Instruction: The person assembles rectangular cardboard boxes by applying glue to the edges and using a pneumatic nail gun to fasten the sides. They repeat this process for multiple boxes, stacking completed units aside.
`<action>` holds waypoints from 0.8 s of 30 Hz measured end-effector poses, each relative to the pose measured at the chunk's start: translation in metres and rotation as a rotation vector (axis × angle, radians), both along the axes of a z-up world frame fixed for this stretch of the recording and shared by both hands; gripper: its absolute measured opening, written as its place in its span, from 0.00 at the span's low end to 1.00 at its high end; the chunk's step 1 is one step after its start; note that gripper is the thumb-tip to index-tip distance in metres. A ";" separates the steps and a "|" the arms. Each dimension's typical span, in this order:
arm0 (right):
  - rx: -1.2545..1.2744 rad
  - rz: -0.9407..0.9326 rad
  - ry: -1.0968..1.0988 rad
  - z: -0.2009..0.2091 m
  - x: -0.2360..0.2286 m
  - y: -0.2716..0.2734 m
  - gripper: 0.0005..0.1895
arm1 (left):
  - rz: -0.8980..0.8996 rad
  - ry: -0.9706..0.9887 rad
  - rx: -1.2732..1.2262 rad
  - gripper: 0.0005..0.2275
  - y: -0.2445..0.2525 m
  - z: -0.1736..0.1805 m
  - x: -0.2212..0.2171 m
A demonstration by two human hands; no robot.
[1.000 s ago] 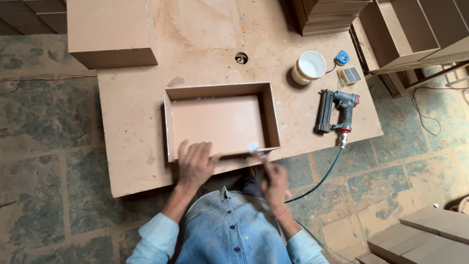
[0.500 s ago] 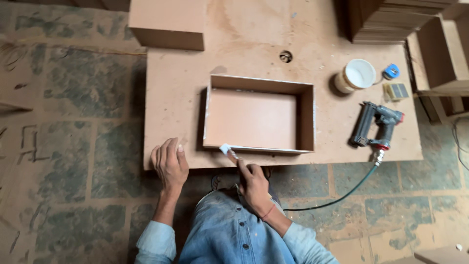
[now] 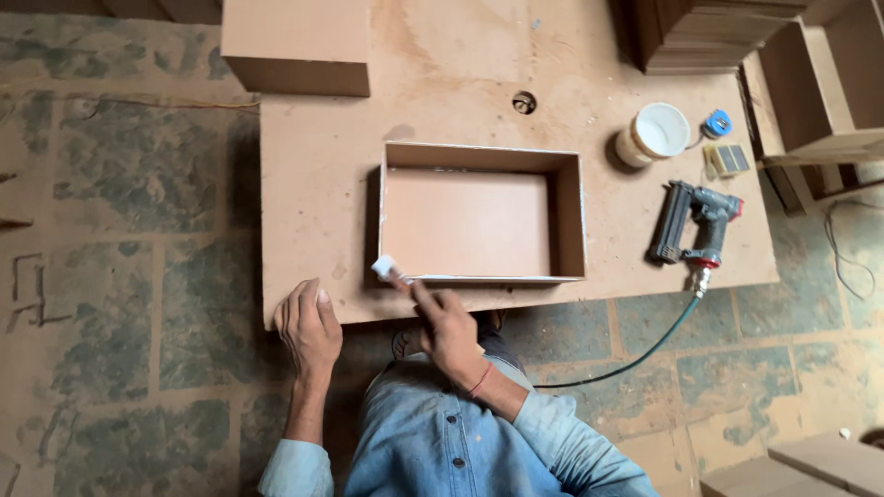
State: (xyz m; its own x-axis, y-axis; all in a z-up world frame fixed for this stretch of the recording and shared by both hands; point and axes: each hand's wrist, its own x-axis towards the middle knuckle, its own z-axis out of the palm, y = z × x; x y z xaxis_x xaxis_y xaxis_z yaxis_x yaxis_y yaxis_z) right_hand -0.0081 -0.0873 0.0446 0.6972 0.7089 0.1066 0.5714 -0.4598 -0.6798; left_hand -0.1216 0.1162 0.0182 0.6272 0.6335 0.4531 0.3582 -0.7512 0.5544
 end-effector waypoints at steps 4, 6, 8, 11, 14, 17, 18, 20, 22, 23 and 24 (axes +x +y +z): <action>-0.061 0.079 -0.025 0.004 0.003 -0.010 0.36 | -0.019 0.004 -0.014 0.11 -0.001 -0.009 0.010; -0.019 0.097 -0.022 0.007 0.007 -0.009 0.37 | -0.045 -0.018 -0.010 0.11 0.003 -0.012 0.022; 0.020 -0.033 0.043 0.011 0.007 -0.006 0.37 | -0.050 0.006 -0.024 0.11 0.006 -0.014 0.027; -0.078 0.221 0.091 0.014 0.007 -0.007 0.36 | -0.061 0.024 -0.047 0.13 0.007 -0.015 0.030; 0.005 0.084 0.004 0.010 0.017 -0.028 0.39 | -0.095 0.027 -0.081 0.13 0.009 -0.016 0.037; 0.101 -0.178 -0.133 0.000 0.036 -0.089 0.40 | -0.100 0.034 -0.107 0.14 0.002 -0.022 0.033; 0.038 -0.241 -0.151 -0.004 0.045 -0.116 0.43 | -0.100 0.035 -0.110 0.14 0.001 -0.023 0.031; -0.003 -0.398 -0.216 -0.011 0.060 -0.168 0.36 | -0.104 0.056 -0.115 0.14 0.000 -0.025 0.032; -0.083 -0.599 -0.234 -0.020 0.063 -0.214 0.29 | -0.110 0.076 -0.117 0.14 -0.001 -0.027 0.031; -0.104 -0.685 -0.208 -0.024 0.065 -0.229 0.27 | -0.109 0.078 -0.113 0.14 -0.002 -0.027 0.033; -0.069 -0.697 -0.256 -0.031 0.065 -0.237 0.26 | -0.108 0.080 -0.109 0.14 -0.001 -0.027 0.037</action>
State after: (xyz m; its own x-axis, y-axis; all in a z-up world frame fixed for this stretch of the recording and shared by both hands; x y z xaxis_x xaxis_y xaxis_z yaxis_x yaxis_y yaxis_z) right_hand 0.0570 -0.3243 0.0138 0.9470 0.1218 0.2973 0.2680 -0.8101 -0.5215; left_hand -0.0849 0.1149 -0.0085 0.7257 0.6028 0.3317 0.3244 -0.7250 0.6076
